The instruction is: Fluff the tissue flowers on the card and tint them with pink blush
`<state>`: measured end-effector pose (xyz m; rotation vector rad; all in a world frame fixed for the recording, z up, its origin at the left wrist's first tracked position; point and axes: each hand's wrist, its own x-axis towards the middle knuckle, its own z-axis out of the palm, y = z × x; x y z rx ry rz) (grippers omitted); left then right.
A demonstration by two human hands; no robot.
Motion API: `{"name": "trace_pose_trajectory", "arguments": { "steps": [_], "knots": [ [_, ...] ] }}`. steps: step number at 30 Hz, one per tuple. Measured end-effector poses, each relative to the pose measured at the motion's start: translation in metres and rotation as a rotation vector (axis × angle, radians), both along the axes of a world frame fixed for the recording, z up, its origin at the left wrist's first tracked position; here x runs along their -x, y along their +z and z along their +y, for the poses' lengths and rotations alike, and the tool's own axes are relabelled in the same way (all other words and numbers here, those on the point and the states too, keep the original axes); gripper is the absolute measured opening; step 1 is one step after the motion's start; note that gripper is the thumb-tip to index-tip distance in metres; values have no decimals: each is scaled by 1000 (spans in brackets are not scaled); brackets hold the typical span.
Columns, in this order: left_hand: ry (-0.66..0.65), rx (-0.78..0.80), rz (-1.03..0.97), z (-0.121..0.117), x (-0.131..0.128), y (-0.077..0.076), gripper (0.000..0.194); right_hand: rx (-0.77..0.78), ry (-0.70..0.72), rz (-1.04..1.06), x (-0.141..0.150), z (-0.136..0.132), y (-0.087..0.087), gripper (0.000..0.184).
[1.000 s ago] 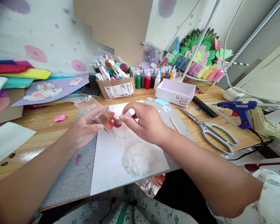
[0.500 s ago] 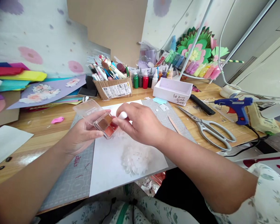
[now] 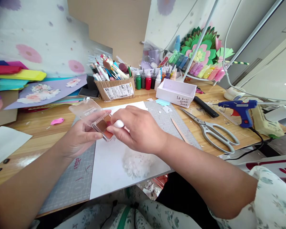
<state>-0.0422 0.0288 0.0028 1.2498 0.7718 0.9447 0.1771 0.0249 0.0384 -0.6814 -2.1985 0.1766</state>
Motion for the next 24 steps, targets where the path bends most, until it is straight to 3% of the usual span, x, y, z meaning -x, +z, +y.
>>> {"name": "trace_pose_trajectory", "arguments": {
  "steps": [4, 14, 18, 21, 24],
  "knots": [
    [25, -7, 15, 2, 1, -2, 58, 21, -73, -65, 0, 2, -2, 17],
    [8, -26, 46, 4, 5, 2, 61, 99, -35, -105, 1, 7, -3, 19],
    [154, -39, 75, 11, 6, 3, 51, 126, -190, -63, -4, 9, -5, 16],
    [268, -22, 56, 16, 8, -1, 41, 148, -109, 6, -7, 10, -7, 15],
    [258, 16, -1, 19, 9, -5, 33, 200, -42, -105, -8, 11, -10, 15]
  ]
}}
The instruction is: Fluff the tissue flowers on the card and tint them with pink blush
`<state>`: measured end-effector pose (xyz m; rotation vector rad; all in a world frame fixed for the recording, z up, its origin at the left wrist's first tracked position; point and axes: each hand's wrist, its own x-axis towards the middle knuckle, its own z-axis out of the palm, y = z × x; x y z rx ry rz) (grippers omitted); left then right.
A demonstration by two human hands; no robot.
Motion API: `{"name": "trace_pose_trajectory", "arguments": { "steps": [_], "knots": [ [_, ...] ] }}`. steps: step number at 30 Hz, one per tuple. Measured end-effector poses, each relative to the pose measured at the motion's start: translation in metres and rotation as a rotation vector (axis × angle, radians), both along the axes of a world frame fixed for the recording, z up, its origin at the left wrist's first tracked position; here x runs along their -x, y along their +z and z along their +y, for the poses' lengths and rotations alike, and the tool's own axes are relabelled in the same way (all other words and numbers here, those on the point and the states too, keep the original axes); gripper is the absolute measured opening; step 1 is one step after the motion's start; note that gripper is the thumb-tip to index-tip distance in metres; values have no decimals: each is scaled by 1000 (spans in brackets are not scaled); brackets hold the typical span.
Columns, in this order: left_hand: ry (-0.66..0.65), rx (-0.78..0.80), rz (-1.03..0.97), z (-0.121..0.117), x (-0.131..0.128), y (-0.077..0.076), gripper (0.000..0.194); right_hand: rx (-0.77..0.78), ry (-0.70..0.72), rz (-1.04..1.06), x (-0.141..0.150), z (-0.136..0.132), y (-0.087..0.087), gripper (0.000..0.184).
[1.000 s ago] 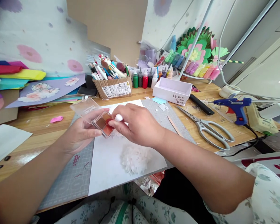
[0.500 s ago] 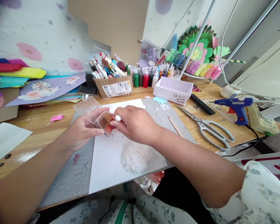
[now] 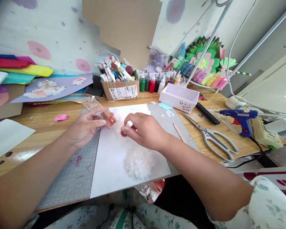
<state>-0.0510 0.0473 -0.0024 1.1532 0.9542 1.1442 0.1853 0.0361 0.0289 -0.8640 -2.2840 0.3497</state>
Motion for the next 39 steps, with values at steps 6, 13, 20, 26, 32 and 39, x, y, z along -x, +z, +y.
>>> {"name": "trace_pose_trajectory", "arguments": {
  "steps": [6, 13, 20, 26, 32, 39],
  "knots": [
    [-67, 10, -17, 1, 1, -1, 28, -22, -106, 82, -2, -1, 4, 14],
    [-71, -11, -10, 1, 2, -2, 30, 41, -237, 49, 2, 6, -1, 15],
    [-104, -43, -12, 1, 2, -1, 24, 34, -245, 33, 4, 11, -5, 15],
    [-102, -44, -75, 3, 6, -2, 23, 83, -298, 101, -5, 14, 1, 15],
    [-144, -12, -108, 29, 9, 16, 50, 79, -184, 291, 11, 49, 40, 19],
    [-260, -62, -75, 62, 11, 25, 56, -60, -252, 408, 55, 90, 28, 31]
  ]
}}
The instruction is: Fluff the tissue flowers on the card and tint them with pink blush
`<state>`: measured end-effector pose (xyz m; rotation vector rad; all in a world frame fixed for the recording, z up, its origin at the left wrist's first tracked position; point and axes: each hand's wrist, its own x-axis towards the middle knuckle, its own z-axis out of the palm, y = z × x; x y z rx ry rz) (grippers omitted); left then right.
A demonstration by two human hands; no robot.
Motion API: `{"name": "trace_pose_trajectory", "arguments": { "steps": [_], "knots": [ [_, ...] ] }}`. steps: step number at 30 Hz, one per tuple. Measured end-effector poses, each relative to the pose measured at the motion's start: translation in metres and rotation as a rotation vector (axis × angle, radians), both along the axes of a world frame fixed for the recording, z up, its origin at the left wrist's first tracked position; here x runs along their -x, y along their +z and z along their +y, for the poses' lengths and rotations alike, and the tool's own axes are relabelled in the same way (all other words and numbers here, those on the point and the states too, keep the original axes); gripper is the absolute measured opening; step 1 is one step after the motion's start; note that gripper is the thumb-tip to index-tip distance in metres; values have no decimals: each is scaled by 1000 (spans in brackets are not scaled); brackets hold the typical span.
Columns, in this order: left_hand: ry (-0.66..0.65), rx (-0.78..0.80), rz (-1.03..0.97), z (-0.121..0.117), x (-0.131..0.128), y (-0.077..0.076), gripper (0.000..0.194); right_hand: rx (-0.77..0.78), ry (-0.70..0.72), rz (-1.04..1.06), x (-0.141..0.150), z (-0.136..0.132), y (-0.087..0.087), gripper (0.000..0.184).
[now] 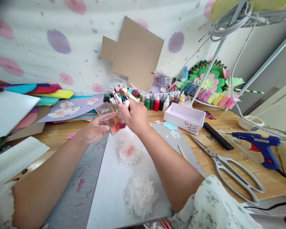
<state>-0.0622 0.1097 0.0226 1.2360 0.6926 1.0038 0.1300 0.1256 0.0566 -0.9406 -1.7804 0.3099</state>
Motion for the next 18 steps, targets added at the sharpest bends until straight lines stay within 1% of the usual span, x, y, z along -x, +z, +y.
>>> {"name": "trace_pose_trajectory", "arguments": {
  "steps": [3, 5, 7, 8, 10, 12, 13, 16, 18],
  "knots": [
    [67, 4, -9, 9, 3, -15, 59, 20, 27, -40, 2, 7, -16, 32],
    [74, -2, 25, 12, 5, -23, 64, 63, 21, -91, -2, 11, -23, 33],
    [68, -3, 61, 14, 6, -27, 66, 88, -1, -74, -6, 15, -27, 32],
    [67, -4, 69, 14, 7, -29, 66, 83, 1, -39, -7, 17, -28, 32],
    [73, -16, 71, 14, 8, -30, 64, 73, 51, -14, -7, 18, -31, 32],
    [75, -30, 71, 14, 8, -31, 62, 96, 99, -88, -4, 16, -33, 31],
    [72, -35, 71, 13, 8, -31, 61, 107, 97, -111, -3, 14, -34, 31],
    [55, -43, 68, 13, 7, -32, 59, 86, 45, -54, 0, 7, -36, 33],
    [40, -55, 66, 12, 5, -32, 58, 93, 33, -75, 1, 2, -35, 33]
  ]
}}
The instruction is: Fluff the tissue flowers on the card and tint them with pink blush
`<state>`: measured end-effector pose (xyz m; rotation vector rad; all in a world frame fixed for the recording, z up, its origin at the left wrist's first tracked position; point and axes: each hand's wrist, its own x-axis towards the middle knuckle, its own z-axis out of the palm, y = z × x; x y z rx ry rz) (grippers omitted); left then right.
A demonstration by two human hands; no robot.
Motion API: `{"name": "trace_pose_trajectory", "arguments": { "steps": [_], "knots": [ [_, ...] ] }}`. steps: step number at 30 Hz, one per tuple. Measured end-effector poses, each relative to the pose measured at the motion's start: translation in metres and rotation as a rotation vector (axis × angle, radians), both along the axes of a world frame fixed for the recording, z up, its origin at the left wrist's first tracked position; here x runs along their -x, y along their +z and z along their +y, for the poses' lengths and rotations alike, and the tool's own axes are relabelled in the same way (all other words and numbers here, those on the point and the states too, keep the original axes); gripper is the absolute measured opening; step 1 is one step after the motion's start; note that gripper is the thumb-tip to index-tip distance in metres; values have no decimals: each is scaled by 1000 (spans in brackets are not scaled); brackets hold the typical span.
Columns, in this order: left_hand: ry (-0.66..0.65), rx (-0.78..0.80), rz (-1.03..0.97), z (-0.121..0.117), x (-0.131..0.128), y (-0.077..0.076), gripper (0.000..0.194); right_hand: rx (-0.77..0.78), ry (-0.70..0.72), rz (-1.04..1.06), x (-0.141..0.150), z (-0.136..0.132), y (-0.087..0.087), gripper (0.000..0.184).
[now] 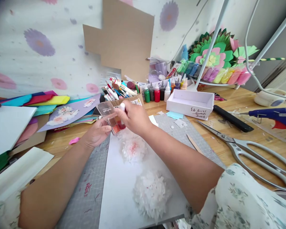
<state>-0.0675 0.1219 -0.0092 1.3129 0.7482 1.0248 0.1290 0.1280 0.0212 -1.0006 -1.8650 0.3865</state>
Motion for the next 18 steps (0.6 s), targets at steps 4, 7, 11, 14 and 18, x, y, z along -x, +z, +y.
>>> {"name": "trace_pose_trajectory", "arguments": {
  "steps": [4, 7, 11, 14, 18],
  "knots": [
    [18, -5, 8, -1, -2, 1, 56, 14, -94, -59, 0, -7, 2, 31],
    [7, -24, 29, 0, -3, 1, 58, 11, -42, -65, 1, -9, 1, 30],
    [-7, -52, 56, 0, -3, 0, 60, 3, -46, 27, 1, -9, -3, 29],
    [-12, -68, 64, 0, -3, 1, 63, -13, -24, 57, 1, -9, -5, 31],
    [-2, -62, 68, -1, -4, 1, 62, -6, -56, 40, 0, -7, -4, 31]
  ]
}}
